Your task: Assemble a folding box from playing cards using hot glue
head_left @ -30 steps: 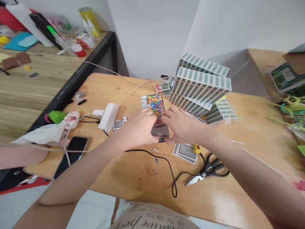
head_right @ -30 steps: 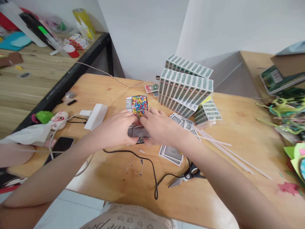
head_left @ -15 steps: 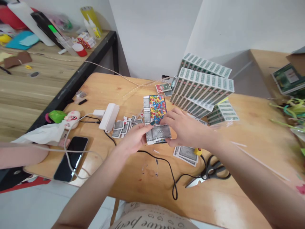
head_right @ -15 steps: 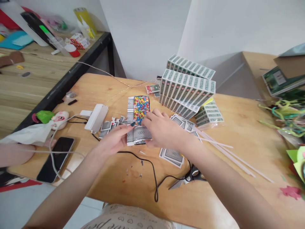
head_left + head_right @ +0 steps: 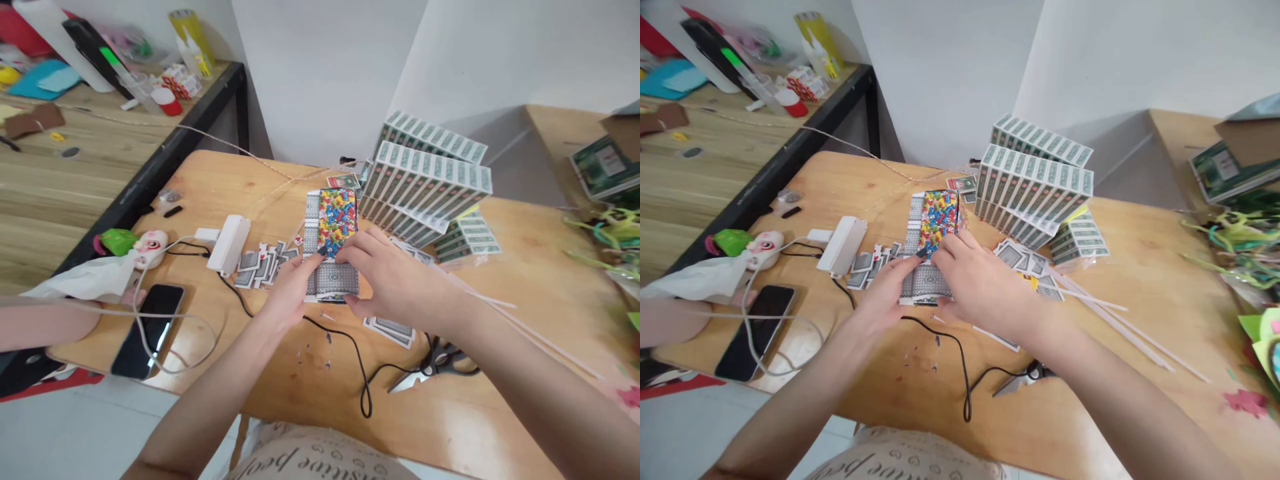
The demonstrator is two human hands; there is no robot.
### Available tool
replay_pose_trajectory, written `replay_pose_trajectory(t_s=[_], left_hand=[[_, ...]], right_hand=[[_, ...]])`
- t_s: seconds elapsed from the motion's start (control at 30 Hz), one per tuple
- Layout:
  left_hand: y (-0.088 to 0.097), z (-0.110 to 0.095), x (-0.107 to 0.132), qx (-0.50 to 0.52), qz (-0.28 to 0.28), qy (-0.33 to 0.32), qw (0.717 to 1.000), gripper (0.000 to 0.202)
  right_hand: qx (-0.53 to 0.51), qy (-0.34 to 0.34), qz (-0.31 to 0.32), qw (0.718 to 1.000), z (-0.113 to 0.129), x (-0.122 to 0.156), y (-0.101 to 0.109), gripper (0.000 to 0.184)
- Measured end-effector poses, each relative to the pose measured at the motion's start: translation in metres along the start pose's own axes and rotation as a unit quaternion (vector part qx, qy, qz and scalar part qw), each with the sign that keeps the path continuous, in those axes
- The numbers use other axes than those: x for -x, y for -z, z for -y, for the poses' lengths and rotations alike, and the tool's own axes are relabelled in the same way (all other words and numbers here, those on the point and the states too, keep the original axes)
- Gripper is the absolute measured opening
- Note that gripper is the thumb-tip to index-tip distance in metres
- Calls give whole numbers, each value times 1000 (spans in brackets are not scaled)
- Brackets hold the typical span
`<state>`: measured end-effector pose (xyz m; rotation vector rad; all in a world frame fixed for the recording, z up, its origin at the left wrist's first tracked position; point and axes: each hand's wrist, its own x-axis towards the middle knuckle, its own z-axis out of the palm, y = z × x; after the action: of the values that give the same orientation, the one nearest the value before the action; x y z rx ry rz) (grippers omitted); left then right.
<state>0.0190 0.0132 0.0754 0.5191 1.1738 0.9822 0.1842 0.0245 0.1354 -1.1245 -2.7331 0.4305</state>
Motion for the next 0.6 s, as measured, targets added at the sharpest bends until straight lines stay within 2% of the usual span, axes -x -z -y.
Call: replay_pose_trajectory(t_s=[0.13, 0.33, 0.6], left_hand=[[-9, 3, 3, 5, -41, -60, 997, 18], [-11, 14, 0, -27, -42, -131, 990, 18], [-11, 23, -3, -48, -53, -129, 989, 15]], right_hand=[[-9, -19, -8, 1000, 2, 4, -4, 34], [22, -23, -14, 999, 1, 8, -13, 37], [58, -37, 1, 998, 2, 10, -18, 36]])
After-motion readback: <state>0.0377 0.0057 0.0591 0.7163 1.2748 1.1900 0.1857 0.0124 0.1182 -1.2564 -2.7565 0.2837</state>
